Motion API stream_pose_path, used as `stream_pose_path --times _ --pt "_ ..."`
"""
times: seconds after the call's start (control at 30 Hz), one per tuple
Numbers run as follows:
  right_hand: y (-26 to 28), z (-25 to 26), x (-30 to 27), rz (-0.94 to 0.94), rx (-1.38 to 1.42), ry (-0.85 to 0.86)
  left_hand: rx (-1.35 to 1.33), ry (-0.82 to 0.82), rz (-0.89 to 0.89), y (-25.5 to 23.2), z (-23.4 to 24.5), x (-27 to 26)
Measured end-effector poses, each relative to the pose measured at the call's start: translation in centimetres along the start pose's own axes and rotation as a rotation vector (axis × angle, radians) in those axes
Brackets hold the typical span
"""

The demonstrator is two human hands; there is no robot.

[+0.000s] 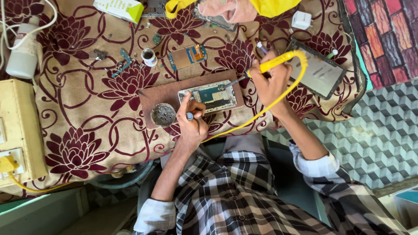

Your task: The person solders a circuit board using a soldering iron and solder wire. They repeatedly dip the iron into a solder pot, apply solder to various points on the board, and use a small tool to assist with placement. The work is performed on a table covered with a floral-patterned cloth.

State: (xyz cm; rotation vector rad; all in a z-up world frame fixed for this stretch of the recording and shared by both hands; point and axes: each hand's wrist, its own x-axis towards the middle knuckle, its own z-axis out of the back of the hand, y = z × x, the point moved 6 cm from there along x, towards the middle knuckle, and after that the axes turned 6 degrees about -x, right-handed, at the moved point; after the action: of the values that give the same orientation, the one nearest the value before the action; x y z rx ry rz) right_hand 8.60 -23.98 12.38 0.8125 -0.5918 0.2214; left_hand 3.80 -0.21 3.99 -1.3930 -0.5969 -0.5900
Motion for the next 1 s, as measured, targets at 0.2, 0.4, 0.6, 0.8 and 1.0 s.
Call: stream_pose_path --times 0.2,0.4,0.6,0.8,1.0 --pt "-0.1 -1.0 2.5 -0.03 0.103 0.21 0.018 0.026 0.001 -0.1 0.1 0.0" --pt "0.6 -0.4 2.3 0.018 0.075 0.26 0.024 0.02 -0.052 -0.2 -0.1 0.3" --pt "0.9 -0.4 0.1 0.094 0.042 -0.079 0.043 0.019 -0.054 -0.2 -0.1 0.2" --pt "-5.3 -1.9 -3.0 -0.639 0.378 -0.058 0.002 0.012 -0.048 -0.1 -0.2 0.3" --pt "-9.9 -4.0 -7.1 -0.947 0.922 -0.294 0.029 0.014 -0.073 -0.4 -0.1 0.5"
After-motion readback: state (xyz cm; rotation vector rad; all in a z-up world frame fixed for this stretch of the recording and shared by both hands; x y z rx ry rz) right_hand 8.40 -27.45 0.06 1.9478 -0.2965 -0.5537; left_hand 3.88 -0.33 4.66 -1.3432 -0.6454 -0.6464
